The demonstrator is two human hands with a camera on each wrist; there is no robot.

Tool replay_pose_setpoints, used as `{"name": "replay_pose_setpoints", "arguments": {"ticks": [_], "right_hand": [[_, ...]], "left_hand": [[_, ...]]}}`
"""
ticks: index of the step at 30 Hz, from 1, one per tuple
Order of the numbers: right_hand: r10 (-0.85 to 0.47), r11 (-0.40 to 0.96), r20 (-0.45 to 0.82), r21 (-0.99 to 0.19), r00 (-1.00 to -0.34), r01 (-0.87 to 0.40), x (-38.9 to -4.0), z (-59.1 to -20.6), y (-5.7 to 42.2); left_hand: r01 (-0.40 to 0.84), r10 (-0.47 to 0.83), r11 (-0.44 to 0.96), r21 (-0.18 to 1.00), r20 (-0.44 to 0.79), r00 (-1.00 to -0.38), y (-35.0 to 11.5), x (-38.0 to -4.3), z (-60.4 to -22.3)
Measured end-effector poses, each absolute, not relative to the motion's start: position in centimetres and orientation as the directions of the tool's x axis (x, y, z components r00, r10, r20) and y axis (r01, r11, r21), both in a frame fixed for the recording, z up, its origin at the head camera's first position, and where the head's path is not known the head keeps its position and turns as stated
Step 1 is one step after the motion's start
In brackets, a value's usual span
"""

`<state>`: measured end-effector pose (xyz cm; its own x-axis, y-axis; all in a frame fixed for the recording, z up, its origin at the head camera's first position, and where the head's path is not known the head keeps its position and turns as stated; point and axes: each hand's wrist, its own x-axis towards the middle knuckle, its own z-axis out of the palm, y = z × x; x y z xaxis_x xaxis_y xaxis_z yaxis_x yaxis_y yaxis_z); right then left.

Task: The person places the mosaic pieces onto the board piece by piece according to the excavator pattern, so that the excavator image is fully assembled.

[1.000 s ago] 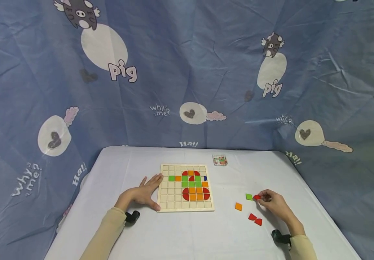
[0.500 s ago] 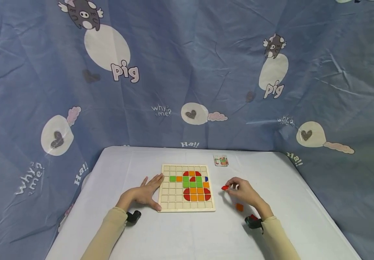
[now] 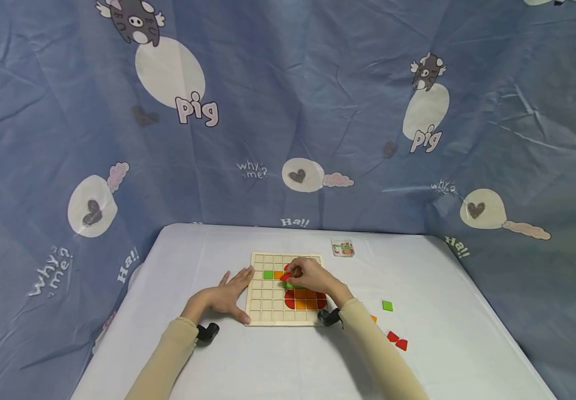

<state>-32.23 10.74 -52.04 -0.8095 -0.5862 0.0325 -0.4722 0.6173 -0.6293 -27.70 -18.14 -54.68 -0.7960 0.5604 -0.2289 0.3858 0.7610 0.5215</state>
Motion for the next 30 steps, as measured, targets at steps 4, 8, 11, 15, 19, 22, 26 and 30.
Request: {"name": "replay_pose_setpoints", "arguments": {"ticks": [4,8,11,15,19,22,26,30], "right_hand": [[-0.598,0.633,0.039,-0.589,-0.800,-0.502,-33.0,-52.4,8.0],[-0.579,0.653,0.059,-0.564,-0.813,-0.506,-33.6,-52.9,6.0],[-0.571,0.663,0.063,-0.553,-0.819,-0.505,-33.8,-53.2,5.0],[-0.587,0.669,0.066,-0.521,-0.807,-0.530,-34.1,-53.5,4.0],[-0.616,0.656,0.078,-0.500,-0.784,-0.565,-34.3,-53.7,3.4],[-0.631,0.653,0.082,-0.482,-0.772,-0.584,-34.5,-53.8,3.1],[-0.640,0.657,0.058,-0.475,-0.766,-0.585,-34.8,-53.7,2.7],[-0.648,0.654,0.038,-0.484,-0.761,-0.581,-35.1,-53.6,2.4]], "left_hand": [[0.387,0.558,0.768,0.511,-0.236,-0.796,-18.2,-27.7,-54.7],[0.383,0.559,0.767,0.515,-0.244,-0.792,-18.3,-27.7,-54.6],[0.384,0.564,0.765,0.517,-0.248,-0.788,-18.3,-27.7,-54.5],[0.391,0.566,0.766,0.510,-0.249,-0.786,-18.3,-27.7,-54.6],[0.390,0.568,0.764,0.514,-0.248,-0.785,-18.2,-27.7,-54.6],[0.391,0.571,0.760,0.518,-0.247,-0.783,-18.1,-27.7,-54.6],[0.392,0.574,0.758,0.521,-0.249,-0.780,-18.1,-27.7,-54.4],[0.394,0.581,0.750,0.531,-0.244,-0.777,-18.2,-27.6,-54.3]]}}
